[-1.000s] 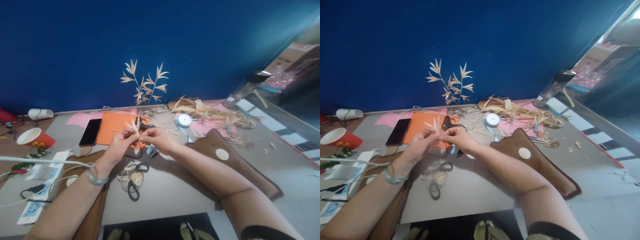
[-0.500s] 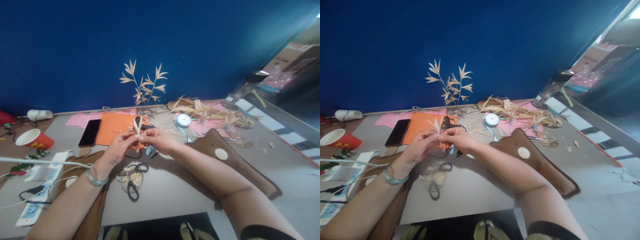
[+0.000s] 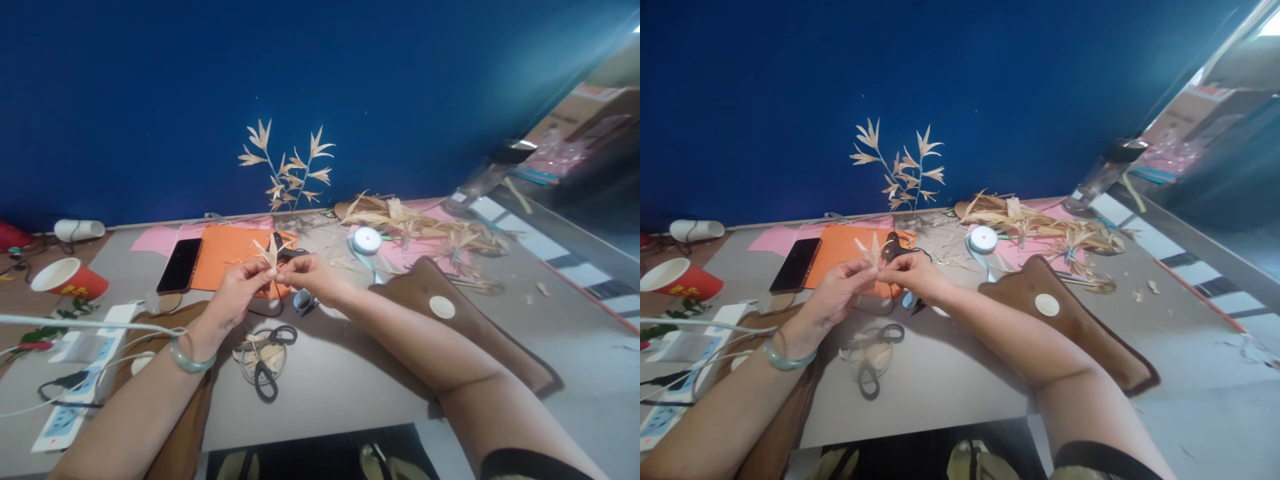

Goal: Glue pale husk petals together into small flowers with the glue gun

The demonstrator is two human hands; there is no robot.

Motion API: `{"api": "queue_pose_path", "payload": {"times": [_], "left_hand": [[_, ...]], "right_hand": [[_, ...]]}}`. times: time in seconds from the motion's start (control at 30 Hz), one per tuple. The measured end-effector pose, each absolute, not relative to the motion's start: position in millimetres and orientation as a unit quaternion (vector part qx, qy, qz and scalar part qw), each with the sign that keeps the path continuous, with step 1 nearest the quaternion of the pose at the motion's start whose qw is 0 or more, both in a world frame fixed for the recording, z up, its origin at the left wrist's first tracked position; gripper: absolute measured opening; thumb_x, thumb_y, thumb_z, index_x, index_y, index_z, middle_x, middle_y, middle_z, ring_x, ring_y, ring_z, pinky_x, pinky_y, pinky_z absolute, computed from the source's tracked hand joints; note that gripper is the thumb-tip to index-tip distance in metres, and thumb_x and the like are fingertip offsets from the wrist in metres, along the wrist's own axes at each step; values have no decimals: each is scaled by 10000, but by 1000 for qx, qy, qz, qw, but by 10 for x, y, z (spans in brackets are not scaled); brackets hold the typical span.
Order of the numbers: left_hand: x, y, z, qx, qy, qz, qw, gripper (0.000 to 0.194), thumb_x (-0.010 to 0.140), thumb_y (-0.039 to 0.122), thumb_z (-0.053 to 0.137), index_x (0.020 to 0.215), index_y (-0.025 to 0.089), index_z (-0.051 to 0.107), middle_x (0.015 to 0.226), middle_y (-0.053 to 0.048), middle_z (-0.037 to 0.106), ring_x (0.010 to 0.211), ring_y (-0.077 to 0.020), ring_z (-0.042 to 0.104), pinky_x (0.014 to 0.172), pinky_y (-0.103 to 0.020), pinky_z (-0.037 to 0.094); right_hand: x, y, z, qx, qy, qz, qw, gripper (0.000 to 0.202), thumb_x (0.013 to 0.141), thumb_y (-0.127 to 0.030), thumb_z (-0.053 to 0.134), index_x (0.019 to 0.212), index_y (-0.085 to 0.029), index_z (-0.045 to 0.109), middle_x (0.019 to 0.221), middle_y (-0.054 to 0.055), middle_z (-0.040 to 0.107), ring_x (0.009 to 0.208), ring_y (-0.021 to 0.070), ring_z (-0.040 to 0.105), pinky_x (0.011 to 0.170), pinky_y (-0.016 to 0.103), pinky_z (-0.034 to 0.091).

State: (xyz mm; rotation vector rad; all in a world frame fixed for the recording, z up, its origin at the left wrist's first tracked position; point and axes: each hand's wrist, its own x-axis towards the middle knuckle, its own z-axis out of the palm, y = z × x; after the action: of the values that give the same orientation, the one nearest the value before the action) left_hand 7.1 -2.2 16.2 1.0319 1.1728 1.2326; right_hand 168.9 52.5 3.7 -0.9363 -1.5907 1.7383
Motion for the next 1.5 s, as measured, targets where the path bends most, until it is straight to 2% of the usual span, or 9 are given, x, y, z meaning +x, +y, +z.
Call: {"api": "queue_pose_path", "payload": {"times": [0.33, 0.6, 0.77, 0.97, 1.1, 1.27, 1.5], "left_hand": [[55, -16, 201, 452, 526, 506, 513, 330, 602, 409, 801, 589, 138, 612, 559, 24, 531, 518, -77, 465, 503, -205, 386], [43, -12, 123, 454, 511, 520, 513, 291, 635, 379, 794, 588, 142, 631, 552, 25, 550, 536, -80, 488, 530, -199, 404], [80, -30, 104, 420, 480, 530, 559, 269, 643, 377, 788, 754, 143, 714, 734, -16, 648, 633, -106, 568, 658, -249, 483], [116, -53, 97, 456, 503, 553, 484, 194, 674, 328, 764, 672, 147, 697, 668, 4, 602, 638, -109, 547, 636, -231, 460], [91, -40, 77, 485, 508, 549, 454, 173, 709, 315, 738, 672, 153, 690, 672, 1, 615, 660, -112, 558, 661, -224, 452], [20, 16, 46, 461, 516, 535, 485, 223, 691, 352, 757, 707, 140, 689, 704, -14, 649, 681, -119, 581, 708, -241, 471], [-18, 48, 53, 430, 511, 526, 526, 290, 645, 371, 791, 689, 135, 628, 633, 8, 628, 606, -99, 593, 675, -234, 493]], "right_hand": [[1700, 549, 96, -316, -573, 711, 258, 273, 614, -371, 790, 658, -129, 671, 536, -34, 561, 489, 57, 437, 488, 209, 333], [1742, 510, 163, -349, -616, 652, 274, 282, 629, -397, 783, 703, -147, 676, 645, -10, 628, 555, 79, 501, 545, 216, 384], [1734, 502, 149, -351, -621, 631, 306, 290, 653, -416, 764, 697, -149, 662, 635, -17, 609, 567, 84, 494, 556, 218, 384], [1682, 489, 91, -373, -677, 528, 352, 249, 686, -393, 743, 692, -151, 688, 723, 15, 673, 698, 136, 581, 679, 250, 429], [1694, 508, 100, -373, -684, 526, 341, 241, 682, -390, 745, 698, -154, 698, 724, 15, 674, 686, 135, 582, 648, 246, 426], [1749, 543, 208, -372, -681, 565, 280, 215, 751, -359, 673, 703, -151, 698, 649, 0, 637, 587, 98, 524, 586, 231, 397], [1764, 590, 212, -389, -655, 569, 311, 212, 676, -353, 741, 684, -151, 676, 680, 7, 649, 619, 102, 523, 614, 237, 386]]}}
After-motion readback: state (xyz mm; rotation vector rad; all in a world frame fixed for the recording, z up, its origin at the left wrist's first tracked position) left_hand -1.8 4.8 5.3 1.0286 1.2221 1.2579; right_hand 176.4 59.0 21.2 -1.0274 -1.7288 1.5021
